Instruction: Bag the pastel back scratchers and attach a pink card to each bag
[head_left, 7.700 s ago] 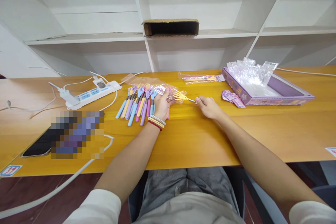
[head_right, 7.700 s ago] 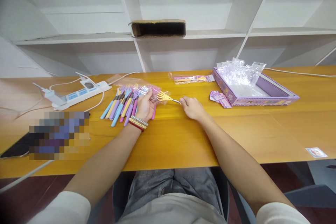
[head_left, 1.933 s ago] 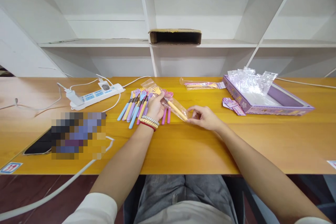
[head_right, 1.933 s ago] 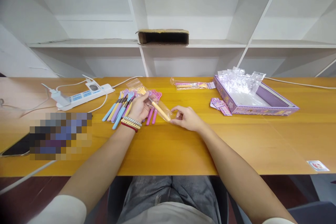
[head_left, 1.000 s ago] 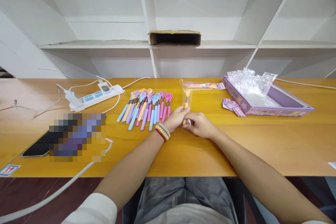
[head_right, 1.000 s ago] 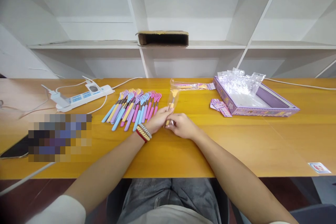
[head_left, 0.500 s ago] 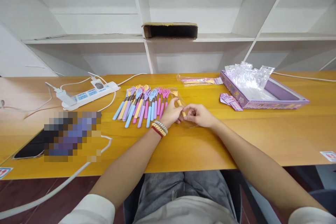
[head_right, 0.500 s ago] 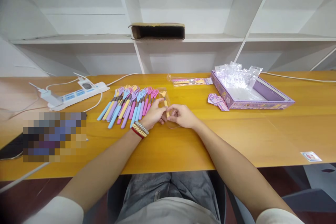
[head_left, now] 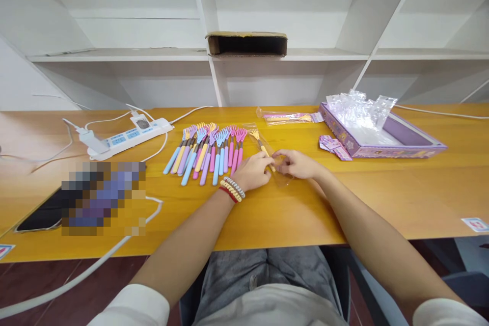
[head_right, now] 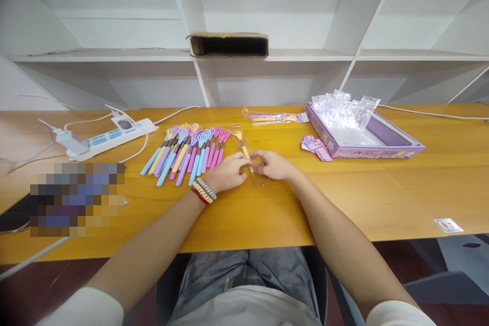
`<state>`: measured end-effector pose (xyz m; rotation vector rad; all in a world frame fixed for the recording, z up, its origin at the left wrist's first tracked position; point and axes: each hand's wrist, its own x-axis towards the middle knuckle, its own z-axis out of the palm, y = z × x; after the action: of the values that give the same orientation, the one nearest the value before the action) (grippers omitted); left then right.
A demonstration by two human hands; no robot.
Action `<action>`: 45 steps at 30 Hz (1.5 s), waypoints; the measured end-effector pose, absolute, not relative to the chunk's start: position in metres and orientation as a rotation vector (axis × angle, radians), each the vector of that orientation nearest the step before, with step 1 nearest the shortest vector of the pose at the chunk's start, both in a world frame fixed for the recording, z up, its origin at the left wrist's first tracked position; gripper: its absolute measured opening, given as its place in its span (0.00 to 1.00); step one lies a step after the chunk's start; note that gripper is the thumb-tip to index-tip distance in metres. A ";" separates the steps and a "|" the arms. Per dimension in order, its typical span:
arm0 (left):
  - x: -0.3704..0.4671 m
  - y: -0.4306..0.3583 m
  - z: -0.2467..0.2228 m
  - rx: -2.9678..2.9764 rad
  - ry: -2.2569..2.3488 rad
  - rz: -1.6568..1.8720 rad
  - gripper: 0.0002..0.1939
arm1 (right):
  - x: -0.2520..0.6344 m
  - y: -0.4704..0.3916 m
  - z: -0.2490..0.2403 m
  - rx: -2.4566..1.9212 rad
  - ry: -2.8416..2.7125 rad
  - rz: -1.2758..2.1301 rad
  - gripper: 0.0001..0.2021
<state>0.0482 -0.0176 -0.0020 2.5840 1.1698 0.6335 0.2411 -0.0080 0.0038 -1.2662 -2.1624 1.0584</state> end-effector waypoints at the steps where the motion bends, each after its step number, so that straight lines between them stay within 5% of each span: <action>1: 0.048 -0.018 -0.002 2.609 1.116 0.629 0.15 | 0.242 -0.008 0.005 -1.246 -2.211 1.020 0.18; 14: 0.051 -0.021 -0.001 2.629 0.904 0.599 0.09 | 0.245 -0.007 0.008 -1.314 -2.338 0.801 0.23; 28: 0.053 -0.022 0.012 2.249 1.008 1.101 0.08 | 0.255 0.001 0.007 -1.116 -1.847 1.178 0.23; 33: 0.052 -0.012 0.004 1.858 1.028 1.295 0.07 | 0.257 0.002 0.001 -0.997 -1.930 1.012 0.28; 45: 0.052 -0.017 0.009 1.995 1.012 1.202 0.06 | 0.245 -0.003 0.006 -0.932 -1.882 0.520 0.08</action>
<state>0.0524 -0.0170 0.0086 1.9951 1.0120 1.2018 0.2453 -0.0030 0.0057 -0.9323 -1.8824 0.5199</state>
